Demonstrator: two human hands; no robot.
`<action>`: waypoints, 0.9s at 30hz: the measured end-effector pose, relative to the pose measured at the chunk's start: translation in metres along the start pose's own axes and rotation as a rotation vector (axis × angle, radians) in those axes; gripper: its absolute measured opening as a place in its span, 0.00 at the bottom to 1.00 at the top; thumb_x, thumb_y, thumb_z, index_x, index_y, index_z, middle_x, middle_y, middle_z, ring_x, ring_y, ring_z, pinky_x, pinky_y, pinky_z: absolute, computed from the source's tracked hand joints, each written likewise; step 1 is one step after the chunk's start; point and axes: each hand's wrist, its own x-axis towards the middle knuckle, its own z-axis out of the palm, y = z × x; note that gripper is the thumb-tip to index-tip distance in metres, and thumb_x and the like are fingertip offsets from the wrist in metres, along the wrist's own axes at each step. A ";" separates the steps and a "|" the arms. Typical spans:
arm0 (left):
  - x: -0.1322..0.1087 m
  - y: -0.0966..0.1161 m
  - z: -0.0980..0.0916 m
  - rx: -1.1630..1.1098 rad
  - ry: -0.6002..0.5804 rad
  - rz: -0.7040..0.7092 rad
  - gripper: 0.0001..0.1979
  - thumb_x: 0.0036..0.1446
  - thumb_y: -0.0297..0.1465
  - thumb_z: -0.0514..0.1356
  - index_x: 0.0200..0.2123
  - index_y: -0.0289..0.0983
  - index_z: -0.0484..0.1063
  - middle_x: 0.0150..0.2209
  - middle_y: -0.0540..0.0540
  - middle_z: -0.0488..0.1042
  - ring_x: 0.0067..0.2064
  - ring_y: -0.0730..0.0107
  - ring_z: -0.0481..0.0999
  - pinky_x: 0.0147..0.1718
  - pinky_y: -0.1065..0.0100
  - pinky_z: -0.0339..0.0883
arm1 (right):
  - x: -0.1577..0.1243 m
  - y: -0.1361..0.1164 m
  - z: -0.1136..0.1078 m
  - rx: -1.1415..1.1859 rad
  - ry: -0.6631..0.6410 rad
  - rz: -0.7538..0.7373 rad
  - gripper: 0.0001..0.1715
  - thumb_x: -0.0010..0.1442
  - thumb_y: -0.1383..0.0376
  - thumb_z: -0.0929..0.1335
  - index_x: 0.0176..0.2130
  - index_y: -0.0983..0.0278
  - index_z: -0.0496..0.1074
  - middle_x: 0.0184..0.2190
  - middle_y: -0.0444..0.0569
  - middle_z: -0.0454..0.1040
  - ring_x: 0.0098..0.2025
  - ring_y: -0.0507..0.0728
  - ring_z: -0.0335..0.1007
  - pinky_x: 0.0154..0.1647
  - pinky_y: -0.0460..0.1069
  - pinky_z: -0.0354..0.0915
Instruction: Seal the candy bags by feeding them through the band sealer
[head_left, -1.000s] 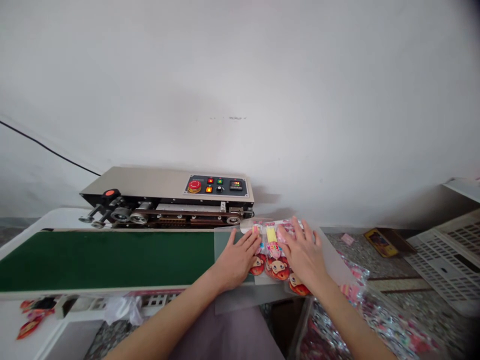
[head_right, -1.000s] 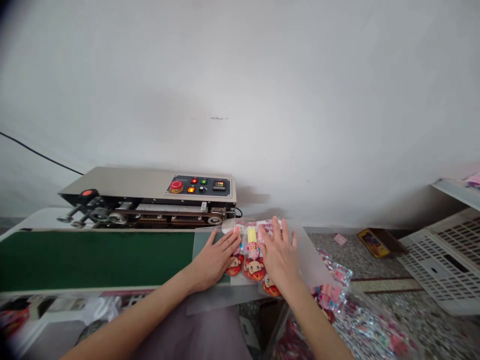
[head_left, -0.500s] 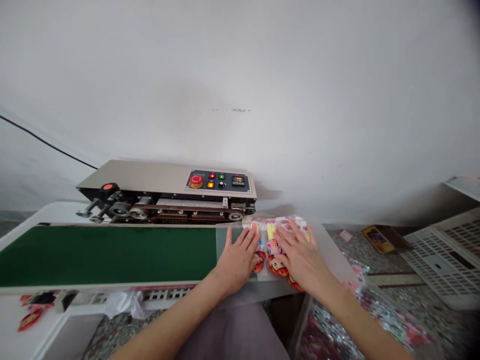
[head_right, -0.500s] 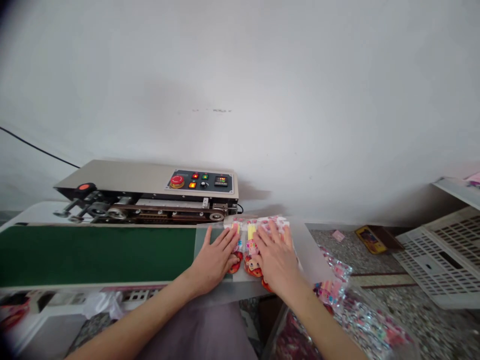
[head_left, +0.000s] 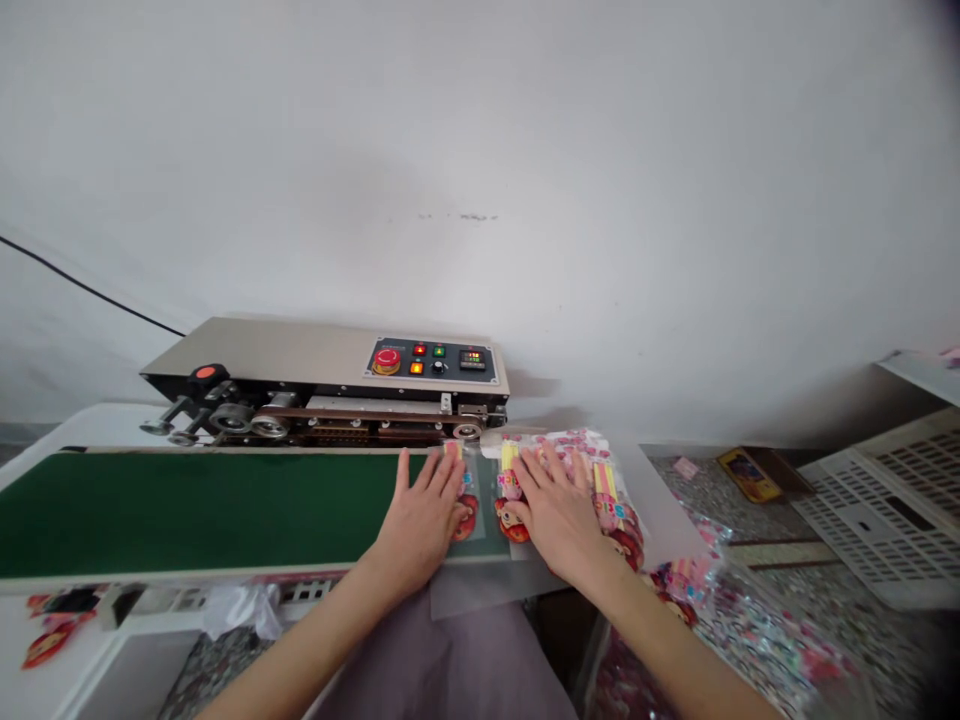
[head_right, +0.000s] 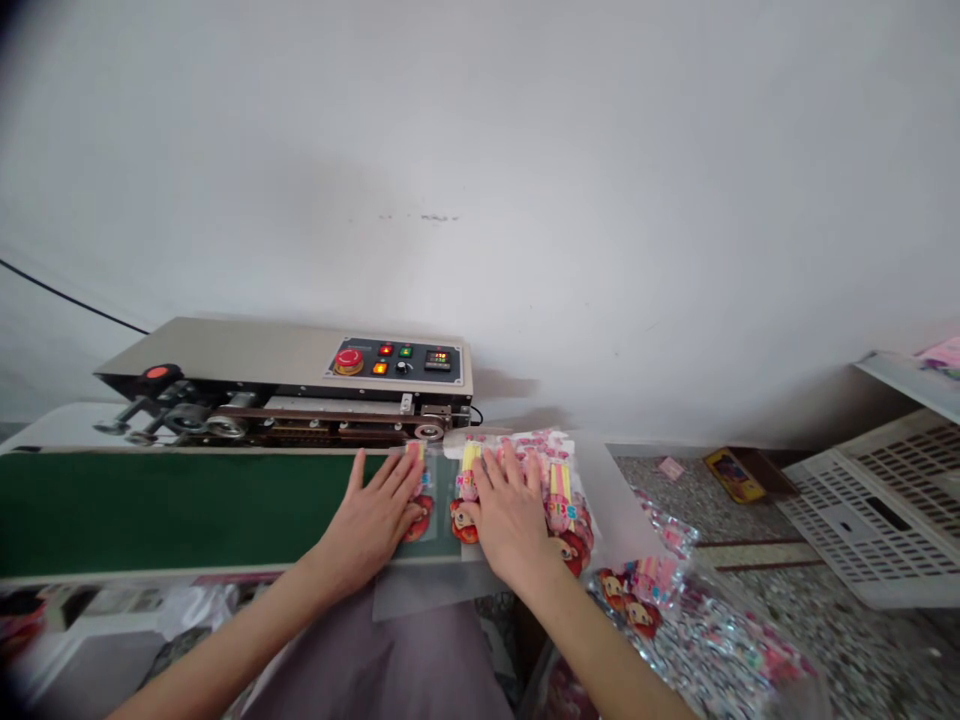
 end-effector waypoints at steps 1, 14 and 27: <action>0.001 0.000 -0.003 0.008 0.002 -0.037 0.24 0.70 0.37 0.48 0.65 0.38 0.65 0.68 0.37 0.61 0.69 0.44 0.59 0.67 0.32 0.31 | 0.004 0.000 -0.003 0.003 0.008 0.001 0.26 0.71 0.56 0.60 0.63 0.62 0.68 0.64 0.54 0.67 0.68 0.71 0.52 0.68 0.71 0.38; 0.020 0.057 0.018 -0.216 -0.095 0.192 0.31 0.72 0.45 0.40 0.71 0.36 0.51 0.72 0.38 0.49 0.73 0.53 0.46 0.67 0.33 0.36 | 0.074 0.021 0.000 0.252 -0.115 0.034 0.23 0.60 0.76 0.62 0.48 0.61 0.76 0.48 0.50 0.74 0.52 0.58 0.66 0.49 0.51 0.58; 0.016 0.056 0.017 -0.243 -0.054 0.158 0.31 0.72 0.45 0.41 0.70 0.36 0.53 0.72 0.37 0.51 0.73 0.51 0.49 0.66 0.31 0.31 | 0.043 0.032 -0.025 0.092 -0.034 0.035 0.27 0.65 0.72 0.59 0.59 0.63 0.70 0.54 0.54 0.74 0.56 0.63 0.64 0.55 0.56 0.58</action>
